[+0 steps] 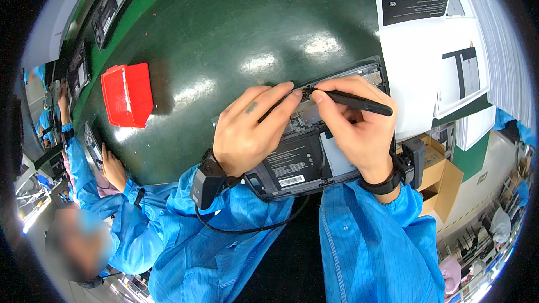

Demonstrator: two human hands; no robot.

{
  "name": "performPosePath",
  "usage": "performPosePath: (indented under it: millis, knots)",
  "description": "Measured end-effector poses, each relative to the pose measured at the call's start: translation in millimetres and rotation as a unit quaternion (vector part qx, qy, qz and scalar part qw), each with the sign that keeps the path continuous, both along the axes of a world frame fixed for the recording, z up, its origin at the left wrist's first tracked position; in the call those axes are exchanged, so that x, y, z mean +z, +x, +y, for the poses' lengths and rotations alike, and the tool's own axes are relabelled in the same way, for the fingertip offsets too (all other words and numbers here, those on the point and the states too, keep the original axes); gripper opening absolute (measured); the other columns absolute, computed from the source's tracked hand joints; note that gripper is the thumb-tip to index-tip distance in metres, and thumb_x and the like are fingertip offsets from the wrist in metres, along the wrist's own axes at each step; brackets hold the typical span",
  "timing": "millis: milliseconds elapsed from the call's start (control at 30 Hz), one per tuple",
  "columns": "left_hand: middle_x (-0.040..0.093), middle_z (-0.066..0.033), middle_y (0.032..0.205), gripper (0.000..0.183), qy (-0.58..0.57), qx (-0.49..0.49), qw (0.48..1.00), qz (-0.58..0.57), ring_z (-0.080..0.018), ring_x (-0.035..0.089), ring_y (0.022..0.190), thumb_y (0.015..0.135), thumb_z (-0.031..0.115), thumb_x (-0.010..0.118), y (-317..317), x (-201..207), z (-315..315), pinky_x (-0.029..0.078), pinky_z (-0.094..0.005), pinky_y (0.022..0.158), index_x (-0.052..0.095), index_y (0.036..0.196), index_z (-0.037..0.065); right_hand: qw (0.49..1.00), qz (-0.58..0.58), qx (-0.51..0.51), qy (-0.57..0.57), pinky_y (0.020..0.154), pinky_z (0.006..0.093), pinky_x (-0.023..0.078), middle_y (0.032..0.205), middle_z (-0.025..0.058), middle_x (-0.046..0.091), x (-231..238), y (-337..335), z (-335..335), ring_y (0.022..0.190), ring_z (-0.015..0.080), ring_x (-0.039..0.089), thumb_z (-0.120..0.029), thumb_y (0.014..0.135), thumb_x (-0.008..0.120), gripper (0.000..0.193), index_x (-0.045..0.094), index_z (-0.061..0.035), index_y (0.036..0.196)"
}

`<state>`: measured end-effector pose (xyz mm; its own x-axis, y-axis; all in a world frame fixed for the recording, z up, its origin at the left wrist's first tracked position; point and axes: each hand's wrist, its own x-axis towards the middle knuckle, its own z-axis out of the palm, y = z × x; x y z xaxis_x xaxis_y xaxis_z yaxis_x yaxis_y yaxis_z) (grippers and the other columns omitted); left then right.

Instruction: The person is assembling electronic components, specifically labeling batteries and preparing internal hardware.

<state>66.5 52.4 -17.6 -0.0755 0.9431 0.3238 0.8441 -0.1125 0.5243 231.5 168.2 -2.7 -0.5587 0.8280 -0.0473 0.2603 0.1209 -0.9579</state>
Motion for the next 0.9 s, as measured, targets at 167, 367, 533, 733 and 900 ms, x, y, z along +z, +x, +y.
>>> performPosePath:
  millis: [167,367,533,733,900]
  knots:
    - [0.071,-0.0113,0.116,0.038,0.010,0.005,1.000,0.013,-0.0276,0.069,0.093,0.072,0.001,0.077,0.5,-0.4,-1.3,0.060,-0.0360,0.075,0.073,0.109,0.003,1.000,-0.006,0.012,0.021,0.054,0.0177,0.044,0.085,0.0051,0.070,-0.2,0.9,3.3,0.063,0.0026,0.059,0.000,0.086,0.077,0.011,0.075,0.0020,0.097]
    - [0.071,-0.0113,0.115,0.031,0.032,0.015,0.999,0.007,-0.0266,0.070,0.092,0.074,0.004,0.081,1.5,-4.2,-3.6,0.061,-0.0345,0.073,0.074,0.104,0.003,0.995,0.010,0.069,0.077,0.054,0.0191,0.045,0.090,0.0084,0.073,-1.0,3.0,4.5,0.064,0.0057,0.061,0.001,0.083,0.080,0.017,0.076,0.0012,0.100]
    - [0.071,-0.0119,0.115,0.032,0.038,0.022,0.999,0.007,-0.0265,0.070,0.091,0.073,0.003,0.082,2.9,-6.4,-6.1,0.061,-0.0344,0.073,0.074,0.104,0.003,0.993,0.002,0.087,0.073,0.055,0.0206,0.046,0.092,0.0097,0.074,-0.8,1.0,4.4,0.065,0.0078,0.063,0.001,0.082,0.080,0.018,0.076,0.0009,0.100]
    - [0.072,-0.0132,0.113,0.031,0.041,0.021,0.999,-0.006,-0.0275,0.071,0.091,0.072,0.002,0.082,4.1,-5.9,-8.3,0.061,-0.0352,0.075,0.074,0.102,0.001,0.989,-0.011,0.099,0.109,0.055,0.0207,0.046,0.092,0.0100,0.074,0.9,0.8,0.8,0.064,0.0081,0.063,0.001,0.083,0.080,0.017,0.076,0.0007,0.099]
    - [0.072,-0.0142,0.112,0.031,0.037,0.025,0.999,-0.019,-0.0284,0.071,0.091,0.072,0.001,0.081,5.9,-4.7,-10.0,0.061,-0.0354,0.076,0.074,0.102,0.000,0.992,-0.003,0.084,0.090,0.054,0.0200,0.045,0.090,0.0090,0.074,0.9,4.7,0.8,0.064,0.0066,0.061,0.001,0.084,0.078,0.016,0.076,0.0014,0.099]
